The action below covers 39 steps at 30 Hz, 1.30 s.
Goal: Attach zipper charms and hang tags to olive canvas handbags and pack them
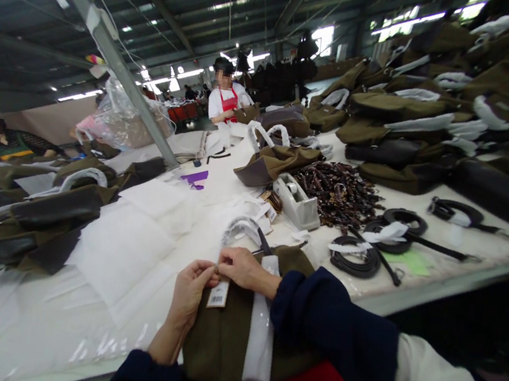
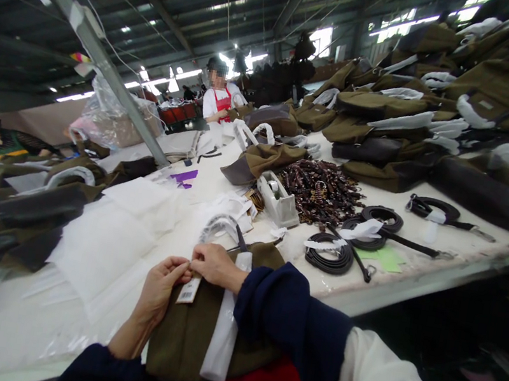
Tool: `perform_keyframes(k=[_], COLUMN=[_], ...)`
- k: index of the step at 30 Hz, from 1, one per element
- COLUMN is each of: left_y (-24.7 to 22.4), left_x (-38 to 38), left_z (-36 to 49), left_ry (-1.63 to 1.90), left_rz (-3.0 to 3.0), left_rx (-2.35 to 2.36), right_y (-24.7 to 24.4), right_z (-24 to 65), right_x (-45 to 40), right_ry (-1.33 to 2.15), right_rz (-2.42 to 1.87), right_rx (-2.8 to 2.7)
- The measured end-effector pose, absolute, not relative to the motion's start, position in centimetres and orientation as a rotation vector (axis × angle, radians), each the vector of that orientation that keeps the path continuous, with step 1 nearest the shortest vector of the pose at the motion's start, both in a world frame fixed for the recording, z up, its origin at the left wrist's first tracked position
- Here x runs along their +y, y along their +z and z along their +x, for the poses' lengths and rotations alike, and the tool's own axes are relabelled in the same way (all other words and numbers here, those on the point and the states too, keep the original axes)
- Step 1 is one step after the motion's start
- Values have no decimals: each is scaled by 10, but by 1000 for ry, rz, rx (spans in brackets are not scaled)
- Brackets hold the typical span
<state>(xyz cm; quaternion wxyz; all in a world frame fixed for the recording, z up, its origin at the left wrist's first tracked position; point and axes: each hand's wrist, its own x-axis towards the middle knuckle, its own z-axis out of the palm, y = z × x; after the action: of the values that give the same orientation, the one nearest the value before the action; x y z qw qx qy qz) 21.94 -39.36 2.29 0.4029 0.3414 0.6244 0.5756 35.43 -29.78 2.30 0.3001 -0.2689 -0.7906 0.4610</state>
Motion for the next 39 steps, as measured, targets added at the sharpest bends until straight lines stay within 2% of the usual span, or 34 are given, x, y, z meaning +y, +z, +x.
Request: perform_keyframes(k=[16, 27, 39], left_y=[26, 24, 39], left_x=[-397, -396, -391], left_z=[220, 220, 209], left_ry=[1445, 1406, 1193], left_rz=[839, 932, 1256], left_rx=[1501, 1604, 1694], right_y=[9, 7, 8], right_z=[350, 351, 352], right_x=[-289, -286, -286], right_ry=[1621, 1638, 1589], right_rz=[-690, -674, -691], right_rx=[-1951, -1963, -2030])
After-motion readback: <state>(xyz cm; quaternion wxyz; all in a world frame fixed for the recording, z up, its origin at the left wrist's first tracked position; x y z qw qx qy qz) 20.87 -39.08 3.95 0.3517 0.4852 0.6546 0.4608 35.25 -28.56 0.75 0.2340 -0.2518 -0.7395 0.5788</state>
